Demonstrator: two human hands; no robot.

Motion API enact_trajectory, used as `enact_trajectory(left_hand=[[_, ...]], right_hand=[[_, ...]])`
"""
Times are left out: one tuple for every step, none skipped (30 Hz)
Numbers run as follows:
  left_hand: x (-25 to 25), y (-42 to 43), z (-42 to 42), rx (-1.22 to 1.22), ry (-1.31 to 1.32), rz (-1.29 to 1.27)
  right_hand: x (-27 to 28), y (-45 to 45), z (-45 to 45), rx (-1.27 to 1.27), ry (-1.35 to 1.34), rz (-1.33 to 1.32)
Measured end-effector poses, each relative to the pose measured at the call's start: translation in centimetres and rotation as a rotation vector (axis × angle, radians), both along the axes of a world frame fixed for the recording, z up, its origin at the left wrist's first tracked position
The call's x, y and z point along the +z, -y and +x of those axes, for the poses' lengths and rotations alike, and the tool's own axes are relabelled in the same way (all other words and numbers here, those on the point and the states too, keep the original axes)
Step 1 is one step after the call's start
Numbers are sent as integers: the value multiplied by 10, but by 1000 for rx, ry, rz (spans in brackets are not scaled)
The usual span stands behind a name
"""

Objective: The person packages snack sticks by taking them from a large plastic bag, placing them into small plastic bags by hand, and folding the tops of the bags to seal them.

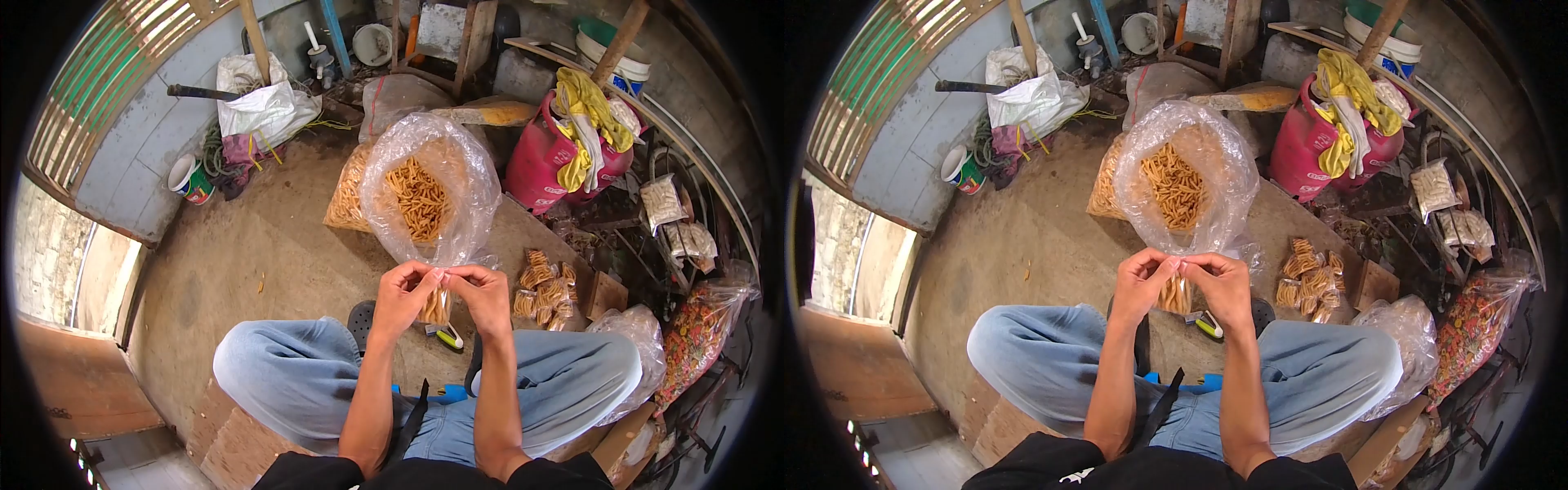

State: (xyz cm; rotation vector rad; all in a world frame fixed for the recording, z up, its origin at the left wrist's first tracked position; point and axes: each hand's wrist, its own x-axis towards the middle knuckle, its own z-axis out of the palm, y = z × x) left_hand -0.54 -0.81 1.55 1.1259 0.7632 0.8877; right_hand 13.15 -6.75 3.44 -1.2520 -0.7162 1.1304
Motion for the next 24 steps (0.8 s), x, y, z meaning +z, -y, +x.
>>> enact_trajectory(left_hand=[[6, 1, 0, -10, 23, -16], [9, 1, 1, -20, 47, -31], [8, 1, 2, -20, 46, -31], [8, 1, 3, -42, 44, -79], [7, 1, 4, -63, 43, -128], [7, 1, 3, -61, 43, -127], [7, 1, 2, -84, 21, -112], [7, 2, 2, -108, 0, -97], [6, 2, 1, -109, 0, -98], [3, 0, -1, -119, -23, -93], [1, 0, -2, -130, -47, -88], [1, 1, -1, -131, -47, -88], [2, 1, -1, -131, -41, -63], [2, 2, -1, -130, -36, -38], [3, 2, -1, -130, -36, -38], [3, 2, -1, -124, -75, 1], [4, 2, -1, -117, -115, 39], [2, 2, -1, -117, -115, 39], [0, 3, 0, -97, -120, 67], [-1, 3, 1, -77, -126, 94], [-1, 3, 0, -76, -126, 94], [-1, 3, 0, -74, -135, 107], [0, 3, 1, -73, -143, 121], [0, 4, 1, -73, -144, 120]], right_hand=[[0, 0, -1, -30, -11, -4], [0, 0, -1, -60, -22, -8], [1, 0, -1, -60, -23, -7], [2, 0, -2, -79, -62, -4], [2, 0, -2, -98, -102, -1], [1, 0, -2, -96, -103, -1], [-2, 0, -1, -97, -127, -4], [-6, 0, 1, -99, -151, -7], [-11, 0, 3, -99, -150, -9], [-16, -1, 6, -76, -146, -25], [-19, 0, 9, -54, -141, -41], [-16, 1, 11, -54, -141, -41], [-10, 3, 13, -14, -246, -85], [-7, 3, 13, 27, -350, -128], [-7, 3, 13, 27, -350, -128], [-7, 3, 13, 30, -328, -177], [-7, 3, 14, 33, -306, -226], [-5, 3, 12, 32, -306, -226], [-3, 2, 10, 8, -275, -229], [-2, 2, 9, -15, -243, -232], [-2, 2, 8, -15, -243, -232], [-2, 3, 8, -7, -155, -149], [-3, 3, 8, 1, -67, -65], [0, 3, 7, 1, -67, -65]])
